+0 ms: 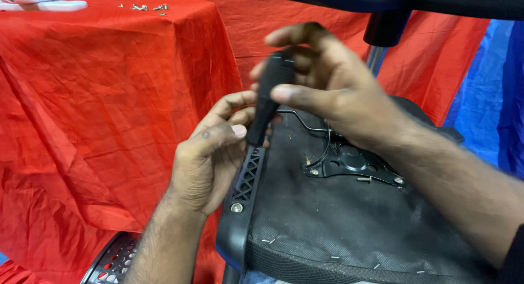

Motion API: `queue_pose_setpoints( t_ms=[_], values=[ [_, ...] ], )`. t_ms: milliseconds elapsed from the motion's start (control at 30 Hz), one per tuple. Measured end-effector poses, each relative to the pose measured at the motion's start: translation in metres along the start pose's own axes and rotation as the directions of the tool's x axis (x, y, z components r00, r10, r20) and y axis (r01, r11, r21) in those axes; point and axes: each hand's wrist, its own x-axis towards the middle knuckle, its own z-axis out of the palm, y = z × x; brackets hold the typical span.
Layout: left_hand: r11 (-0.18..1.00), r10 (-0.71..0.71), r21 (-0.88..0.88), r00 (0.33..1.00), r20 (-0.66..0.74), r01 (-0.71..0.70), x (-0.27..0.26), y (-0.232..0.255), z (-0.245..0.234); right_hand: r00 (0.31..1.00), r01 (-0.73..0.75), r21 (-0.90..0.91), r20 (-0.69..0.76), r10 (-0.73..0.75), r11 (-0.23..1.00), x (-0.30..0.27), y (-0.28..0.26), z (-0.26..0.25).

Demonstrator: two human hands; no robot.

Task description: The person uses a screwdriver to tighten screws on the underside of an office chair, securing the seat to the central gas-lift column. They repeatedly insert and turn the screwdriver at multiple fastener locations around the base plate.

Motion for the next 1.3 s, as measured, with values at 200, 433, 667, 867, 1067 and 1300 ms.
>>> queue_pose_setpoints(
  t_ms=[200,433,667,867,1067,1300],
  values=[
    [0.949,0.150,0.308,0.956,-0.253,-0.068,0.005,0.003,-0.023,0.954,-0.099,-0.038,-0.289,0.084,0.994,-0.040,0.005,-0.046],
    [0.876,0.169,0.480,0.962,-0.216,-0.046,0.049,-0.025,-0.032,0.806,-0.142,0.566,-0.410,0.427,0.812,-0.078,0.035,-0.132],
    [0.502,0.255,0.850,0.966,0.028,-0.157,0.161,-0.080,-0.018,0.581,-0.514,0.326,-0.548,0.602,0.793,-0.064,0.098,-0.193],
    [0.028,-0.066,0.997,0.995,0.079,-0.077,0.248,-0.134,-0.028,0.584,-0.811,-0.444,-0.601,0.545,0.380,-0.041,0.162,-0.214],
    [-0.247,-0.473,0.964,0.881,-0.032,-0.098,0.307,-0.189,-0.042,0.864,-0.473,-0.727,-0.273,0.423,0.498,-0.040,0.219,-0.220],
    [-0.288,-0.462,0.945,0.887,0.005,-0.155,0.321,-0.220,-0.041,0.886,-0.435,-0.706,-0.223,0.407,0.559,-0.045,0.195,-0.201]
  ],
)
